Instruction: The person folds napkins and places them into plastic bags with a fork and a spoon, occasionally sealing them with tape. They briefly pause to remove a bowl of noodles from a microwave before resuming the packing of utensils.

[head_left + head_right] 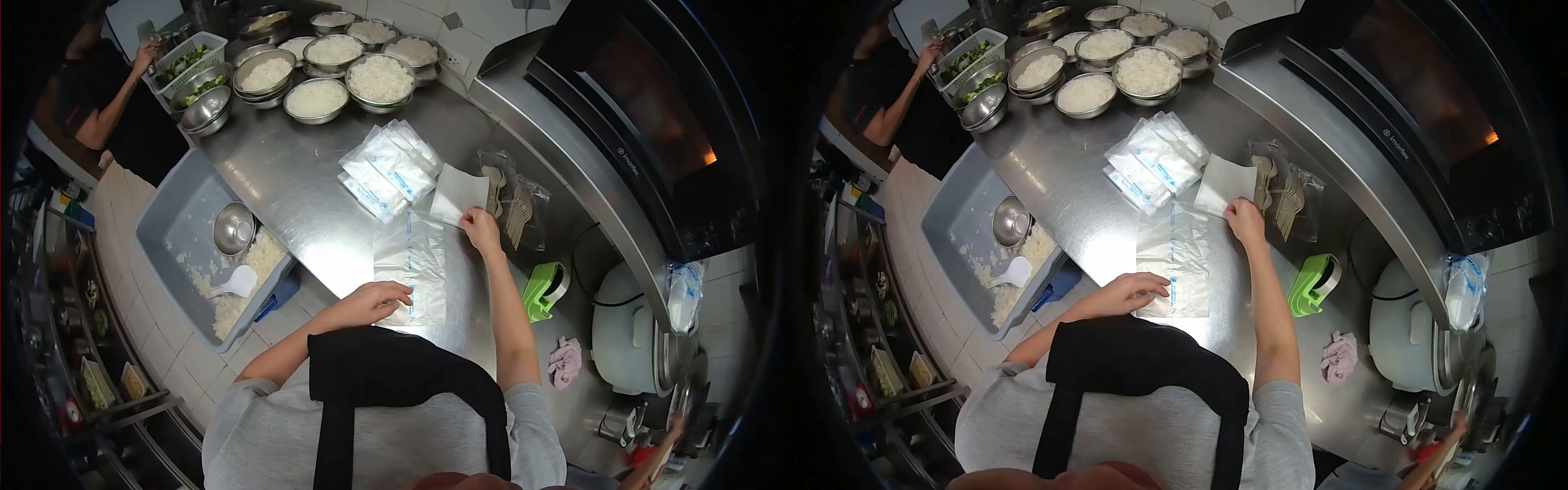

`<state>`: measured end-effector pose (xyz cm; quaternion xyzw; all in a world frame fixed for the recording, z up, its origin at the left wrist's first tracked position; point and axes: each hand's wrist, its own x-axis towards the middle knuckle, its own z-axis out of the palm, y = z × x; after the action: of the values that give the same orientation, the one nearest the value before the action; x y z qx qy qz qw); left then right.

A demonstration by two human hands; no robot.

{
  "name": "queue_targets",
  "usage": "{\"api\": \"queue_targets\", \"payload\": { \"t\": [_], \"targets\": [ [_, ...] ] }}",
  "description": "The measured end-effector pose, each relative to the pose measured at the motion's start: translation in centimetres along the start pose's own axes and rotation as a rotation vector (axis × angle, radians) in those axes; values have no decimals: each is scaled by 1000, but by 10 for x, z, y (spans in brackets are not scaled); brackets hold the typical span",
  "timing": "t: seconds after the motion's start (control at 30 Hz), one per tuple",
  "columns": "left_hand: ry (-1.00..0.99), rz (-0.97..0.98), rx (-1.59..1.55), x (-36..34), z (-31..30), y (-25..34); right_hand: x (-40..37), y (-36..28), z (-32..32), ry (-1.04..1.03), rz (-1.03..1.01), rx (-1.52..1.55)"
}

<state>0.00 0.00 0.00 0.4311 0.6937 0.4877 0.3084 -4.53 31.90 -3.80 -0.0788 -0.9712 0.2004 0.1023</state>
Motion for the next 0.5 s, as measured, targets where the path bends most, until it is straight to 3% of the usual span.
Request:
{"api": "queue_targets", "payload": {
  "t": [0.07, 0.2, 0.3, 0.37, 0.43, 0.5],
  "targets": [
    [-3, 87, 20, 3, 3, 0, 1, 9, 1, -70, 129, 167],
    [1, 98, 47, 3, 1, -2, 7, 18, 8, -74, 109, 232],
    [-6, -3, -140, 5, 2, -5, 4, 6, 4, 79, 115, 287],
    [78, -153, -738, 9, 2, -16, -11, -37, -16, 300, -133, 523],
    [220, -94, -1228, 16, -4, -15, -42, -85, -34, 171, -262, 546],
    [74, 86, -1734, 22, -8, -41, -81, -122, -34, 35, -382, 526]
  ]
}}
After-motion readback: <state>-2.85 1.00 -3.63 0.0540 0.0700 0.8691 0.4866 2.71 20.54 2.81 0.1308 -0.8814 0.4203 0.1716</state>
